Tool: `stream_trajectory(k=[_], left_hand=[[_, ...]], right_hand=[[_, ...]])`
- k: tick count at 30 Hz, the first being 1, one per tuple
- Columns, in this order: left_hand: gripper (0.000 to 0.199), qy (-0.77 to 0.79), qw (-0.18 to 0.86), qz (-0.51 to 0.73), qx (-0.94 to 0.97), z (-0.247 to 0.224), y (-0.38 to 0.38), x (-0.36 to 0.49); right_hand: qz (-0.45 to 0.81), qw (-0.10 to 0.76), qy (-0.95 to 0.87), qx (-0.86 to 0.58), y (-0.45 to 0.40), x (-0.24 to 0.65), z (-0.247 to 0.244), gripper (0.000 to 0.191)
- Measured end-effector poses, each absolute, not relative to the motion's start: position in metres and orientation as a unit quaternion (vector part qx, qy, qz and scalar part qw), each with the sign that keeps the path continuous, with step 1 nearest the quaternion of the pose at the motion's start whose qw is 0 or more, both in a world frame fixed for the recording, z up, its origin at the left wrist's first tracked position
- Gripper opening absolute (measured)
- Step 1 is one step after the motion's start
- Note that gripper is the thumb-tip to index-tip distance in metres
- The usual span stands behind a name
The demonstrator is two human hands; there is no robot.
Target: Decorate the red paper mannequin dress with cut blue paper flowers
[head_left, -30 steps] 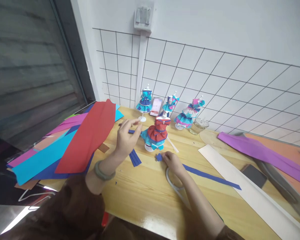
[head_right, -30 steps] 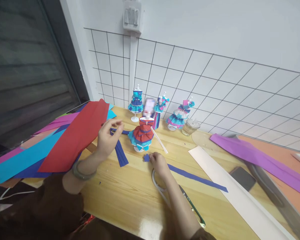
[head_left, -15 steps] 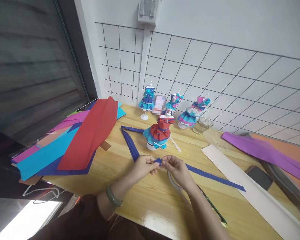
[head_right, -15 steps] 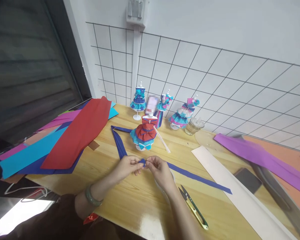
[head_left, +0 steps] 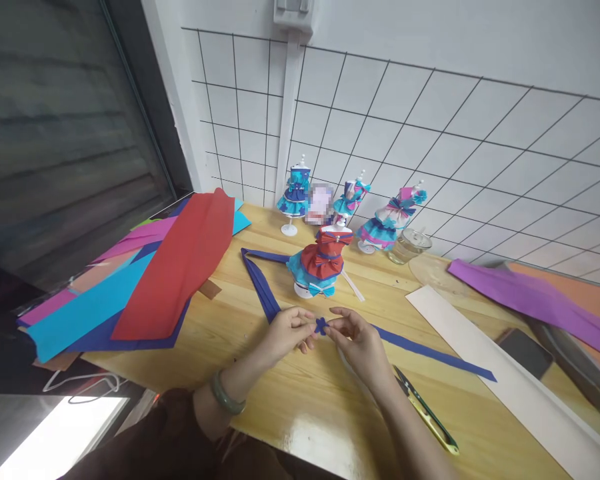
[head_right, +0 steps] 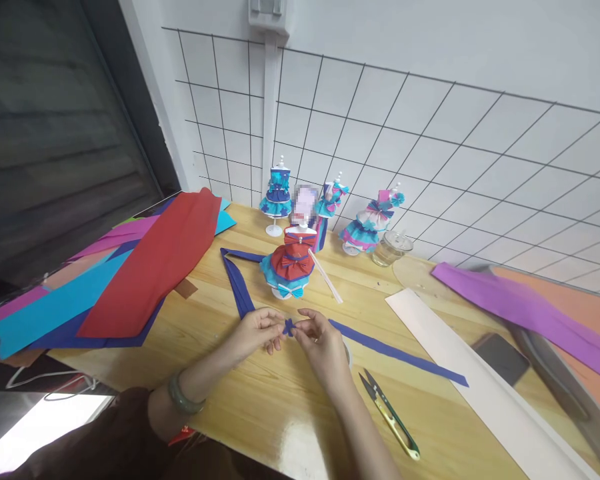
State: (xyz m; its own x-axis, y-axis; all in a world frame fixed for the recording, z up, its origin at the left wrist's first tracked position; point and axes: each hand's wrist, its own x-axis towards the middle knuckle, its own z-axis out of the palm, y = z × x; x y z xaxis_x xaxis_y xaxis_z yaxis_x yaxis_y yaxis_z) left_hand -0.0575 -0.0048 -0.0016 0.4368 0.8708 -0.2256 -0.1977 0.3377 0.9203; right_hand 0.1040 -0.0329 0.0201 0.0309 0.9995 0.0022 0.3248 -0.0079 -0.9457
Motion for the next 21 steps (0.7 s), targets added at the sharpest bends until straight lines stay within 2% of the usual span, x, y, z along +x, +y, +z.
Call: stream_trajectory(k=[3,7,16,21], left_hand=[[0.042,0.395,0.705,0.392,0.440,0.001,-0.006,-0.057],[0.037,0.390,0.706,0.364,0.467,0.005,-0.011,-0.056],[0.035,0.397,0.698,0.394,0.448,0.000,-0.012,-0.056],[0.036,0.396,0.699,0.376,0.462,0.004,-0.012,-0.059]], right_hand=[[0.355,0.407,-0.587,-0.604,-0.035,0.104,0.019,0.038],[0.308,0.389,-0.615,-0.613,-0.037,0.103,0.016,0.032],[0.380,0.390,-0.597,-0.589,-0.043,0.092,0.023,0.032],[0.371,0.406,-0.588,-0.593,-0.044,0.091,0.020,0.033]])
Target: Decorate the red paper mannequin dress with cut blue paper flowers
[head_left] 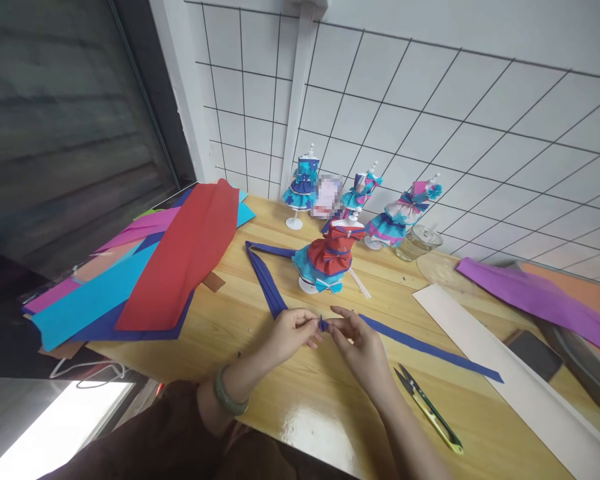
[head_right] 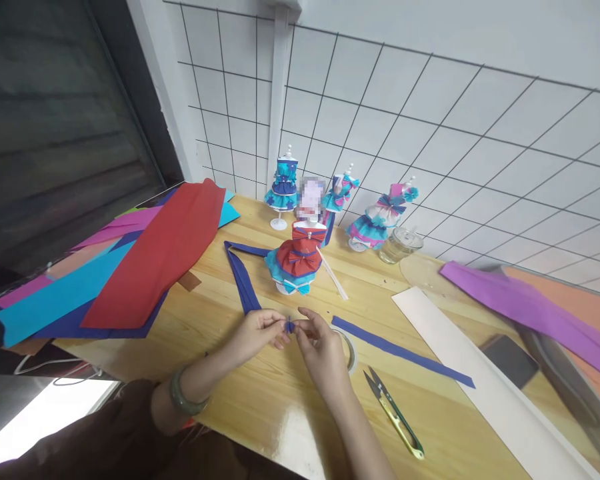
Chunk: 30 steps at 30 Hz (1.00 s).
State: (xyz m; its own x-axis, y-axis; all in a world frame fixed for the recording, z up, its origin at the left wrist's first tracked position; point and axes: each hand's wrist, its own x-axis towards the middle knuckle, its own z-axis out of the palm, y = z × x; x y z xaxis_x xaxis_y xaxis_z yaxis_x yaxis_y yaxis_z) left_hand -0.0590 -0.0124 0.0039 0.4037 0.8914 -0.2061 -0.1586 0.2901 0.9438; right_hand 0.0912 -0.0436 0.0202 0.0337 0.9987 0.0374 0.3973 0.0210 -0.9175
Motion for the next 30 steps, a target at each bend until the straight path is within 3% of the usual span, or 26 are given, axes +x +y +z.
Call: stream_trajectory(k=[9,22,30], left_hand=[[0.032,0.386,0.700,0.374,0.470,0.000,-0.014,-0.059],[0.026,0.409,0.711,0.362,0.443,0.006,-0.009,-0.064],[0.032,0.411,0.740,0.350,0.401,0.012,-0.008,-0.067]], right_hand=[[0.357,0.404,-0.586,-0.605,-0.043,0.089,0.019,0.033],[0.456,0.465,-0.488,-0.582,-0.036,0.098,0.011,0.043],[0.413,0.394,-0.538,-0.621,-0.034,0.103,0.004,0.039]])
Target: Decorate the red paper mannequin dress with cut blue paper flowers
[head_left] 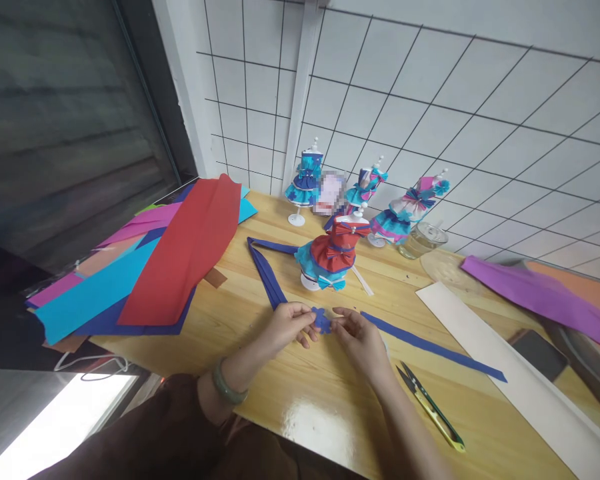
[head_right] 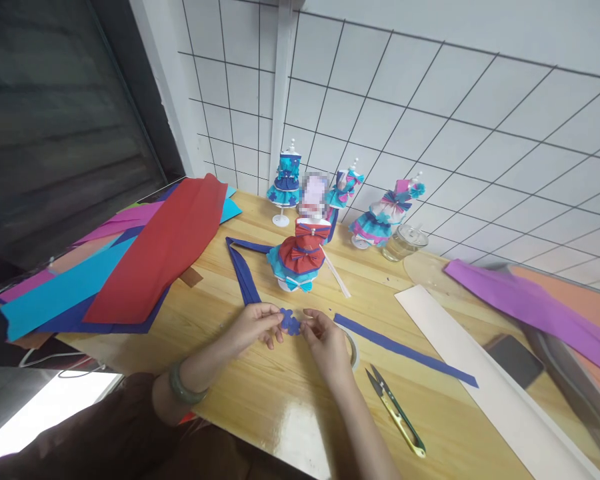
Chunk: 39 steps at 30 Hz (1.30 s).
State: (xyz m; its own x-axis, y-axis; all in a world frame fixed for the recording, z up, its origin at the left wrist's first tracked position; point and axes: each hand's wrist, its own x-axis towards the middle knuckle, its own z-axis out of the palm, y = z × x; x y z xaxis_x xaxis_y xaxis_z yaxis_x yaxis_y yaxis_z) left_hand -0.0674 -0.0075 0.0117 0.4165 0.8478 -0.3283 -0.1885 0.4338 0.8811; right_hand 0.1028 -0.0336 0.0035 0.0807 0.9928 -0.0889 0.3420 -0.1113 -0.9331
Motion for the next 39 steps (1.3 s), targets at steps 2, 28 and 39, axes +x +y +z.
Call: stream_trajectory(k=[2,28,39], left_hand=[[0.032,0.409,0.746,0.348,0.393,0.012,-0.007,-0.068],[0.033,0.353,0.755,0.439,0.335,0.007,-0.001,-0.065],[0.028,0.353,0.688,0.504,0.384,0.053,0.003,-0.067]], right_hand=[[0.393,0.382,-0.544,-0.635,-0.034,0.104,0.004,0.034],[0.451,0.459,-0.513,-0.568,-0.033,0.094,0.038,0.028],[0.455,0.492,-0.464,-0.578,-0.035,0.101,0.061,0.033]])
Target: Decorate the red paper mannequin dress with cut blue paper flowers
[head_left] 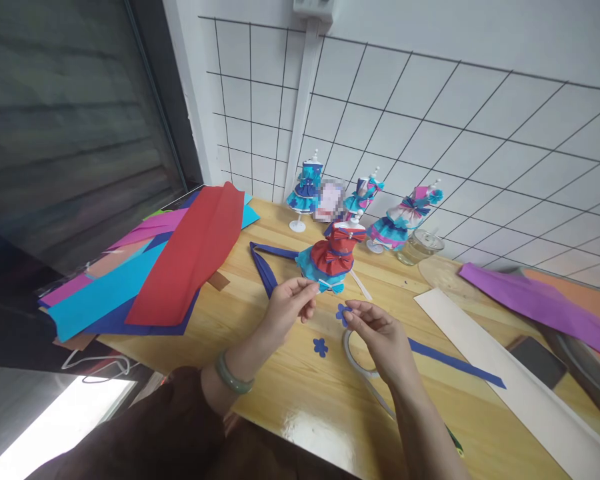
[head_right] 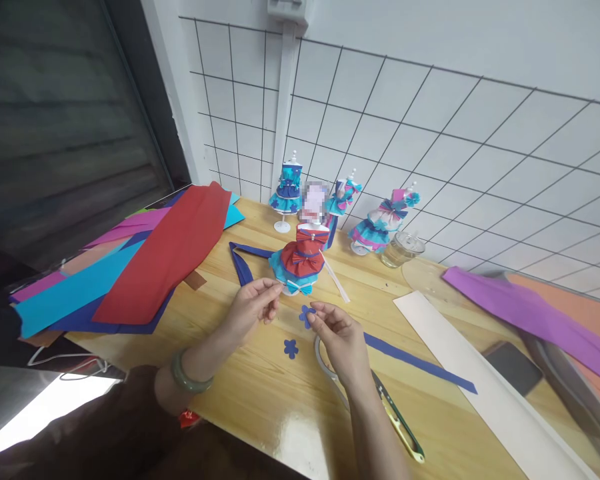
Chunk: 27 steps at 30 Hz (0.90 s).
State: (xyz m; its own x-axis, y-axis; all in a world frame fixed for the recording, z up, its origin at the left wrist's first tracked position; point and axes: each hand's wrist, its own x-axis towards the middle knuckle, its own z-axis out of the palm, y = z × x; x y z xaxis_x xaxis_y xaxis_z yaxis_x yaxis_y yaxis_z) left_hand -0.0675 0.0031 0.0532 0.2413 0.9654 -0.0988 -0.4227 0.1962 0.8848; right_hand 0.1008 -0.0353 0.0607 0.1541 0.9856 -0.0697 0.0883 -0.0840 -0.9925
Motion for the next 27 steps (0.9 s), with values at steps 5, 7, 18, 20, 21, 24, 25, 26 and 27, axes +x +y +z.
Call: stream_trajectory(k=[5,7,18,20,21,24,25,26,27], left_hand=[[0.029,0.407,0.446,0.612,0.511,0.073,0.028,-0.066],[0.039,0.412,0.358,0.616,0.568,0.077,0.040,-0.065],[0.079,0.276,0.401,0.534,0.691,0.095,0.069,-0.059],[0.079,0.271,0.407,0.531,0.692,0.096,0.073,-0.060],[0.079,0.272,0.405,0.531,0.693,0.096,0.074,-0.060],[0.079,0.275,0.398,0.534,0.693,0.096,0.078,-0.059],[0.079,0.274,0.402,0.534,0.691,0.096,0.078,-0.058],[0.080,0.271,0.410,0.535,0.688,0.096,0.079,-0.057],[0.080,0.268,0.420,0.535,0.683,0.096,0.079,-0.056]], right_hand=[[0.415,0.518,-0.479,-0.574,-0.031,0.100,0.075,0.026],[0.390,0.531,-0.495,-0.566,-0.027,0.098,0.082,0.021],[0.312,0.607,-0.543,-0.489,0.012,0.084,0.096,0.014],[0.300,0.613,-0.551,-0.480,0.018,0.083,0.095,0.012],[0.294,0.616,-0.553,-0.478,0.021,0.082,0.094,0.012],[0.282,0.625,-0.552,-0.474,0.028,0.082,0.091,0.014],[0.281,0.626,-0.553,-0.473,0.029,0.081,0.090,0.014],[0.280,0.625,-0.554,-0.473,0.030,0.081,0.090,0.015],[0.280,0.625,-0.554,-0.473,0.030,0.081,0.090,0.015]])
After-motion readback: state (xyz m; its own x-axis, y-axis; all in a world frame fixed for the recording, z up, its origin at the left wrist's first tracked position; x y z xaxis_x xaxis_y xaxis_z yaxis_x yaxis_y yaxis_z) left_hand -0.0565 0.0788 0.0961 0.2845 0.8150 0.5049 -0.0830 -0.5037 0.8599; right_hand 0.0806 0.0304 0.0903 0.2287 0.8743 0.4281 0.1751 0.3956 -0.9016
